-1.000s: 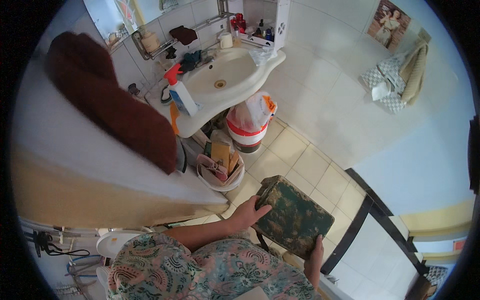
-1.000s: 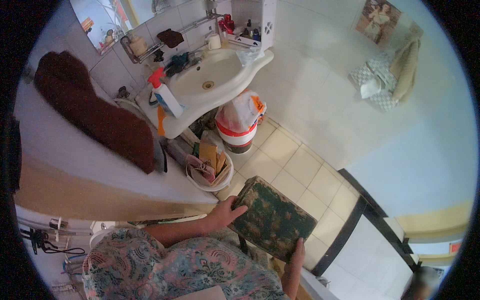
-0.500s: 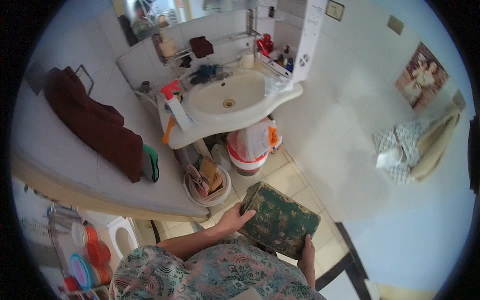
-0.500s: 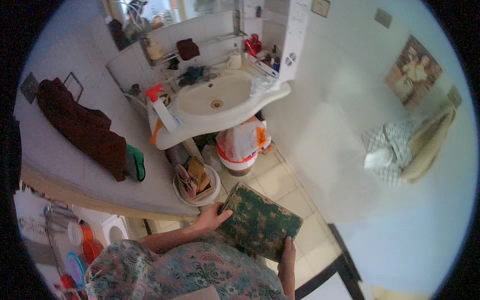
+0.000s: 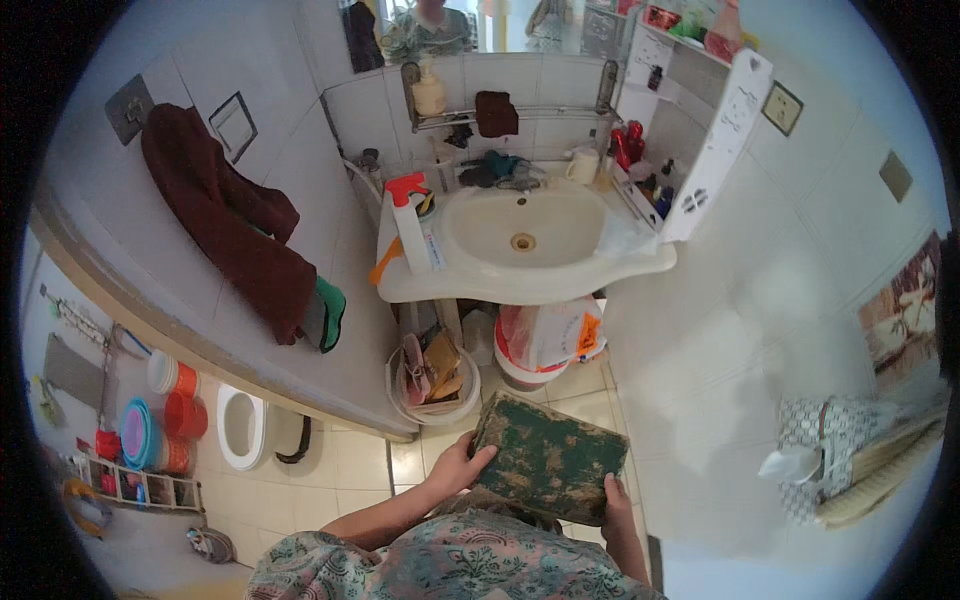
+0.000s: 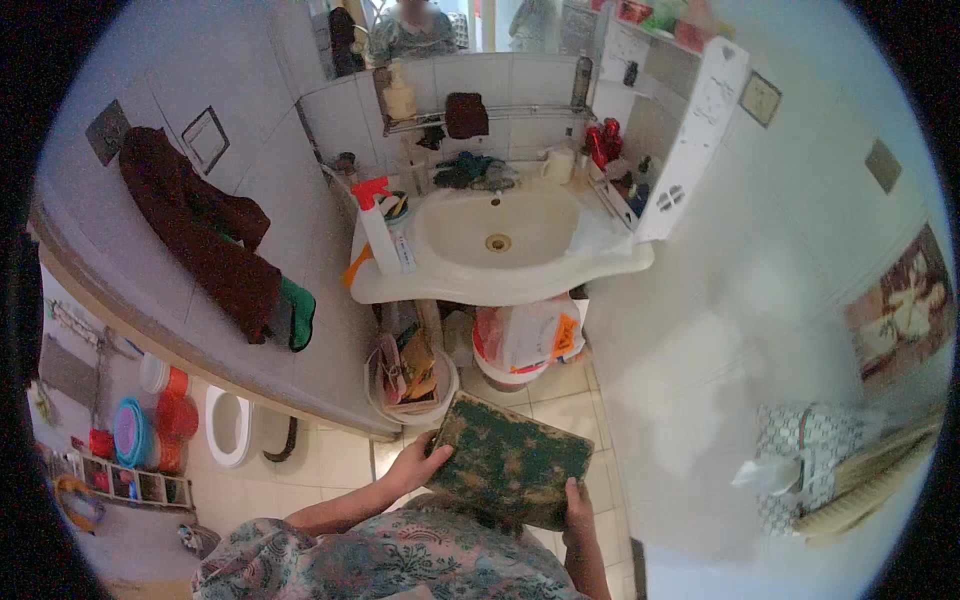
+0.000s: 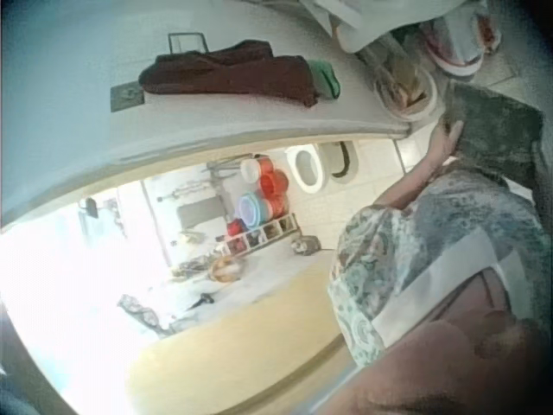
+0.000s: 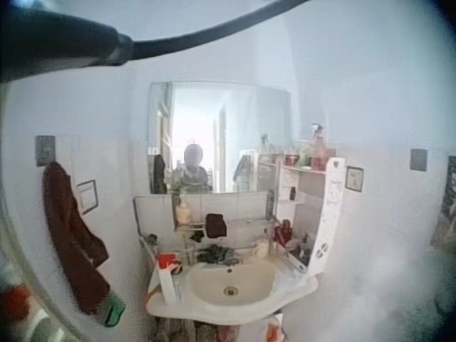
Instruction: The person retrieves a box of miscellaneous items from a bathroom shelf and sits on a bucket to sort through them. They handle various objects including combs, brushes, tubes, and small boxes, placing some on the floor and others into a red bucket.
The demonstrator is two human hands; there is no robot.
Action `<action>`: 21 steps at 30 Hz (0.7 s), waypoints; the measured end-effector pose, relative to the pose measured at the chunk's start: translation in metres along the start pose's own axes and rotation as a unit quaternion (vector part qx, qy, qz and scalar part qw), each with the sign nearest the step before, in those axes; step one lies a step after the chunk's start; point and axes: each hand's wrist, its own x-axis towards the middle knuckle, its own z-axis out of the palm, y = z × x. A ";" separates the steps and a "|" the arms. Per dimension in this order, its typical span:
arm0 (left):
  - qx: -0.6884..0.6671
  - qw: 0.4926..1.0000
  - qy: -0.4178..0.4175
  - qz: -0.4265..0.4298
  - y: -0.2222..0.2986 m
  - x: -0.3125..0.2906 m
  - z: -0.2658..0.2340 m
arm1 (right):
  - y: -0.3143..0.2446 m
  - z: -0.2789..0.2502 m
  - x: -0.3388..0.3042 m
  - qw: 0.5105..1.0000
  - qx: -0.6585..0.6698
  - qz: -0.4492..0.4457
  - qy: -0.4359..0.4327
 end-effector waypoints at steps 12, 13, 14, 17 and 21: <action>-0.054 0.991 0.105 -0.058 0.027 0.031 0.026 | -0.069 -0.013 0.102 0.989 -0.136 0.055 -0.022; -0.059 0.989 0.098 -0.089 0.043 0.028 0.027 | -0.090 -0.002 0.094 0.989 -0.121 0.075 -0.044; -0.069 0.987 0.113 -0.094 0.044 0.027 0.037 | -0.105 -0.002 0.092 0.988 -0.107 0.093 -0.066; -0.110 0.977 0.142 -0.111 0.053 0.031 0.074 | -0.094 -0.056 0.147 0.978 -0.160 0.074 -0.109; -0.216 0.946 0.211 -0.115 0.059 0.019 0.131 | -0.104 -0.084 0.179 0.975 -0.157 0.096 -0.128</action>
